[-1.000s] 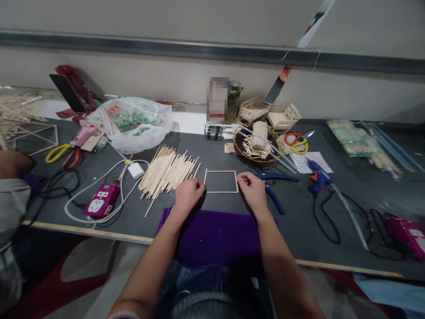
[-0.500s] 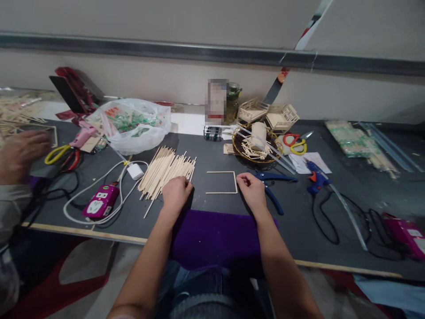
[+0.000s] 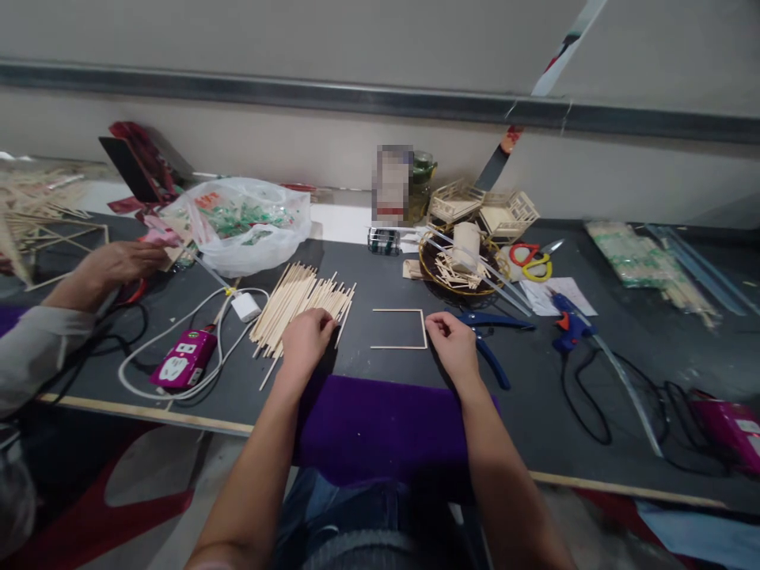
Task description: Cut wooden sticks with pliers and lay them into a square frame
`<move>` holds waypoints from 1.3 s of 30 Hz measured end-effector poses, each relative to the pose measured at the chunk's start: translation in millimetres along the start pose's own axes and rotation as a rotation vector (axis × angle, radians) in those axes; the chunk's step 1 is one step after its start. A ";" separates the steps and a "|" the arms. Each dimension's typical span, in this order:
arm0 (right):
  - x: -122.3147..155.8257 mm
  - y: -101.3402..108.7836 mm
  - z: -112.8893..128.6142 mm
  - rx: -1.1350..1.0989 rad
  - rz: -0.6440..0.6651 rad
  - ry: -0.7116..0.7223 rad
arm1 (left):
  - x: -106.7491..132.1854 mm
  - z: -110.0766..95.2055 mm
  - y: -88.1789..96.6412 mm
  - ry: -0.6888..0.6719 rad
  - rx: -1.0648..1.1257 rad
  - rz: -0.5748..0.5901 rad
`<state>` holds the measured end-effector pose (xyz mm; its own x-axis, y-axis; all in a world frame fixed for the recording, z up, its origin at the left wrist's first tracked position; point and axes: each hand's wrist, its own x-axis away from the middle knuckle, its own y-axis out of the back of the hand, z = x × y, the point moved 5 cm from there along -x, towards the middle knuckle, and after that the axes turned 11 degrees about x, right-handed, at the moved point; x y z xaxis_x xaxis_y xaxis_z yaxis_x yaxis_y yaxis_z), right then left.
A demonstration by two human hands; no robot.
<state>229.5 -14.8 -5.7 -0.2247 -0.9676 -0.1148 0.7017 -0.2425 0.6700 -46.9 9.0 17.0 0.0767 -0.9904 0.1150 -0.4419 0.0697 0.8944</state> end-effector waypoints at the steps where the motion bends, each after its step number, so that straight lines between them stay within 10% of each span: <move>1: 0.0 -0.1 0.0 0.003 -0.002 0.006 | -3.6 -3.6 0.6 -0.011 0.001 0.003; 21: -0.8 2.7 3.4 -0.013 -0.013 0.019 | -106.4 -41.2 -12.5 -0.015 -0.059 0.146; 27: 0.1 1.8 4.3 -0.014 0.001 0.027 | -76.3 -38.0 15.7 -0.075 0.093 0.056; 31: 1.6 1.6 5.7 0.002 0.001 0.042 | -33.9 -35.3 2.1 -0.103 0.046 0.150; 39: 1.8 2.7 5.3 0.011 -0.007 0.062 | -5.5 -9.0 -22.4 -0.335 -0.182 -0.022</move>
<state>227.4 -16.8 -0.1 -0.1869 -0.9685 -0.1647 0.6929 -0.2488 0.6767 -29.3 14.0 0.3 -0.2255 -0.9739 -0.0256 -0.2754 0.0385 0.9606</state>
